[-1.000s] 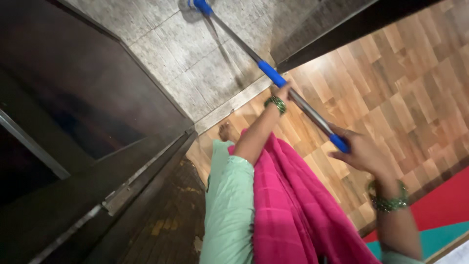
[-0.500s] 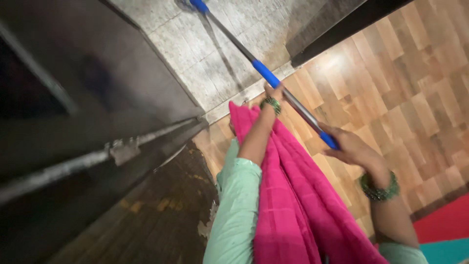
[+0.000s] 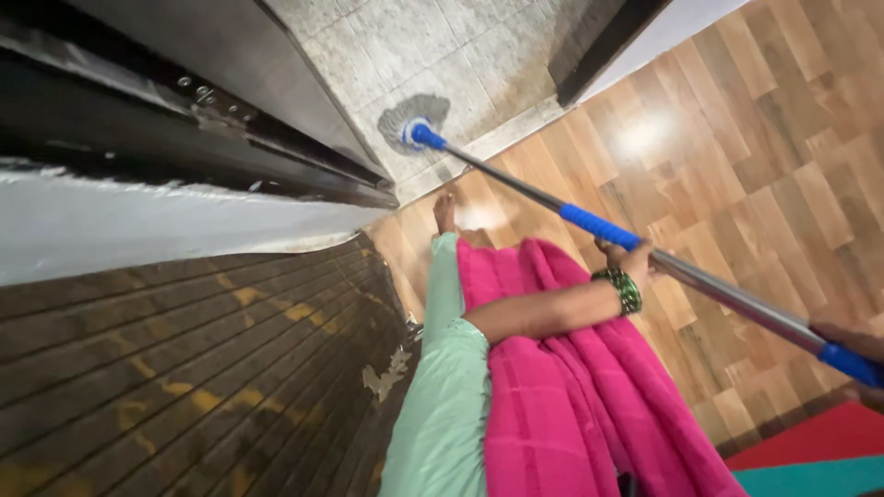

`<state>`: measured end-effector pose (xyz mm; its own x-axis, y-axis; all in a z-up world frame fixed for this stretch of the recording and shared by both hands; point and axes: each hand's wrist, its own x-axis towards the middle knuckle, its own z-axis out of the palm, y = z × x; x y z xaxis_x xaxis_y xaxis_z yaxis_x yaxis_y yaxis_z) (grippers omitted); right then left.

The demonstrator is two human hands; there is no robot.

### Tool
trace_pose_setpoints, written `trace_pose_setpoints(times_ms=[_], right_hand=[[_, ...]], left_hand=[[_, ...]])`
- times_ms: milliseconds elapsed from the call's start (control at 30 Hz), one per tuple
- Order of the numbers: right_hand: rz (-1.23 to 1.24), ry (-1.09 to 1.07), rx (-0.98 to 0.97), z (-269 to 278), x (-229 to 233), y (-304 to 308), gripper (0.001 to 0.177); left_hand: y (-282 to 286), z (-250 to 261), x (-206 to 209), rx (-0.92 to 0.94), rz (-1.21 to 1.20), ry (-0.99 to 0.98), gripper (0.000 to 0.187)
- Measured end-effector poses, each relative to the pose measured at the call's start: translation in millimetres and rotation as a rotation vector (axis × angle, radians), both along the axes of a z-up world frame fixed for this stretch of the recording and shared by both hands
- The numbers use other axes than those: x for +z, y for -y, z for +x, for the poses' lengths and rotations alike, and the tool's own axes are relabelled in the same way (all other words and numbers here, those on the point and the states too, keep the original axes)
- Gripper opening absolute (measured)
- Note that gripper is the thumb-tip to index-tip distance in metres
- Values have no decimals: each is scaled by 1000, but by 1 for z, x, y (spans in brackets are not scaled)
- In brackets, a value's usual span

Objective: The person mops the floor in a room using a mop, moving it back and forth across the tiled and wooden surfaces, and then mops around the base of a window frame.

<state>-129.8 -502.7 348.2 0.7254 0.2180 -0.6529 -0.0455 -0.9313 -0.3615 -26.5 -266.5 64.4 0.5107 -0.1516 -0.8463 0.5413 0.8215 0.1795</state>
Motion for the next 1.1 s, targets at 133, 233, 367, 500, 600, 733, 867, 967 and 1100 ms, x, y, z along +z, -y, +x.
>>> trace_pose_setpoints(times_ms=[133,233,367,500,600,733,867,967,1100], right_hand=[[70,32,-57,-28,1,0,80],[51,57,-55,-19,26,-21,80],[-246,-60,-60,-9,54,-95,76],[-315,-87,58,47,55,-159,78],[-39,134,87,92,25,-215,68],[-23,145,80,156,-27,-303,65],[188,-128,-192,225,-78,-395,75],[320,194,39,258,-100,-450,70],[318,178,36,265,-96,-484,70]], left_hand=[[-21,-24,0,-64,-59,-19,60],[-45,-23,-11,-134,-216,-40,57],[-67,-7,-18,-247,-277,-211,77],[-113,50,-28,-281,-163,-314,94],[-172,100,-46,-173,20,-271,116],[-274,178,-70,-12,230,-121,110],[-374,250,-84,27,667,43,77],[-429,286,-93,94,672,67,74],[-464,290,-104,27,619,59,66]])
